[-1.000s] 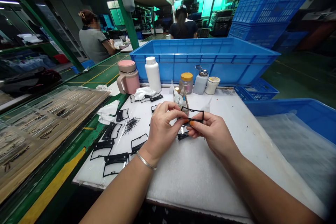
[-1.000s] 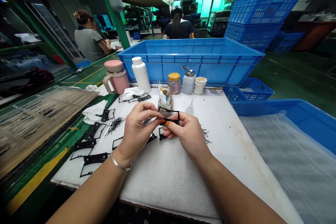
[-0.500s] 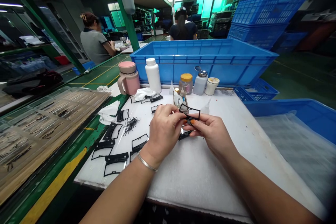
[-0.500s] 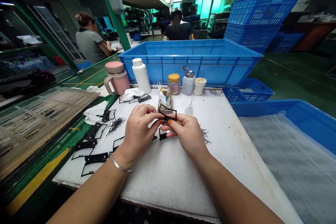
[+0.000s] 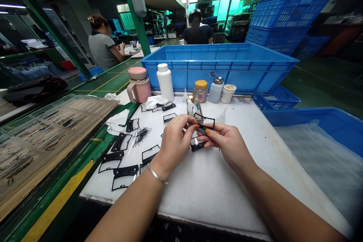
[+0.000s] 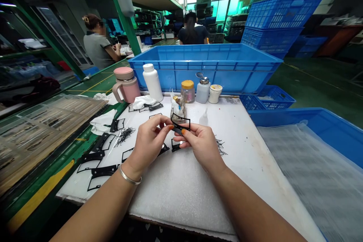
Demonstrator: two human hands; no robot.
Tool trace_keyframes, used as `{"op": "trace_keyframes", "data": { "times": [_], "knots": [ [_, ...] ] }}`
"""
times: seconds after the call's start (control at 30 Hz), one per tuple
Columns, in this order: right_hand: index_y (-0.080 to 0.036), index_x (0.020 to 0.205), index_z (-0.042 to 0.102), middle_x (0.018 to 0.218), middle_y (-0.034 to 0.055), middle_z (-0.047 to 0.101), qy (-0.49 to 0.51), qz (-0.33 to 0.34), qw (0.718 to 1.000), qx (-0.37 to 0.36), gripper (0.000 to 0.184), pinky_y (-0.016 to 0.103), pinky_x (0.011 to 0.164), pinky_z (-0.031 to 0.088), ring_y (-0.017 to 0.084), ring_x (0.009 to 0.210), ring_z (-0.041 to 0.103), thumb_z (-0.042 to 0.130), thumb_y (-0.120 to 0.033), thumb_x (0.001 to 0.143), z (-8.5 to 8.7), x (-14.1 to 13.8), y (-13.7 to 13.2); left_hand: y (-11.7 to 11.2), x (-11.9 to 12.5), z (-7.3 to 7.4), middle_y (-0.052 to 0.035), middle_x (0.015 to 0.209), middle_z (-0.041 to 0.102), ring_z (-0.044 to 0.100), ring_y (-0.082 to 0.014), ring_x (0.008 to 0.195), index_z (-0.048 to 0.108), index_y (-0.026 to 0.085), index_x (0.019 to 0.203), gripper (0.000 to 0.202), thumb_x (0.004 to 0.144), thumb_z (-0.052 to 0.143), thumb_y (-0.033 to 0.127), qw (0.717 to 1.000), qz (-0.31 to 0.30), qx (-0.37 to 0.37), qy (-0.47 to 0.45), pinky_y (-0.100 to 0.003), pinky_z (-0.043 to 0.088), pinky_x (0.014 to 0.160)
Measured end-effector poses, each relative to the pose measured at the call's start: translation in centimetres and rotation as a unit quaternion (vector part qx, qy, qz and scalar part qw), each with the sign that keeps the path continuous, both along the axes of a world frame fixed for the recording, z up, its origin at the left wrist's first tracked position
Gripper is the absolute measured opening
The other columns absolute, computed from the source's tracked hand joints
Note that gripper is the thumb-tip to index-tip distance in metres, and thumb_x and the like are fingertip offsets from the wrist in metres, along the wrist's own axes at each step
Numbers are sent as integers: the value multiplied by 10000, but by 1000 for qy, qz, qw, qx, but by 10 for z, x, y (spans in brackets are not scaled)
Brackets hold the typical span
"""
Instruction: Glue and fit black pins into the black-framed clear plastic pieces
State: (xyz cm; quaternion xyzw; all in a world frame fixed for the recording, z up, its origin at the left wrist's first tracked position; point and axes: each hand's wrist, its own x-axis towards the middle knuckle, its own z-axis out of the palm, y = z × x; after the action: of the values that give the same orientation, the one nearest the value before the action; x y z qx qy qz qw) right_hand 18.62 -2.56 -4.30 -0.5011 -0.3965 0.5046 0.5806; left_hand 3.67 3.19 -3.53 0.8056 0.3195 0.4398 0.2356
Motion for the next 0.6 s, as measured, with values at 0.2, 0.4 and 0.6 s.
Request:
{"op": "trace_keyframes", "data": {
  "times": [0.2,0.4,0.6],
  "knots": [
    [-119,1025,696,896,108,730,20,-17,999,-19,273,185,561,562,188,779,716,688,-255,788,4,3,1,2,0,0,-2,784,541,521,-123,712,563,223,1169,290,881,541,229,980,-51,-155,-114,-203,467,562],
    [-111,1037,681,900,115,730,36,-29,999,-24,262,168,540,557,187,779,718,663,-210,795,7,5,0,3,-2,6,-25,810,646,588,-115,678,663,150,920,178,777,687,253,948,-61,-247,-191,-226,543,600],
    [-105,1041,678,900,122,731,45,-29,998,-20,257,159,556,559,178,773,716,656,-209,807,7,7,0,6,-3,9,-30,747,702,629,-113,626,706,133,827,130,720,735,201,938,-37,-270,-212,-214,533,592]
  ]
}}
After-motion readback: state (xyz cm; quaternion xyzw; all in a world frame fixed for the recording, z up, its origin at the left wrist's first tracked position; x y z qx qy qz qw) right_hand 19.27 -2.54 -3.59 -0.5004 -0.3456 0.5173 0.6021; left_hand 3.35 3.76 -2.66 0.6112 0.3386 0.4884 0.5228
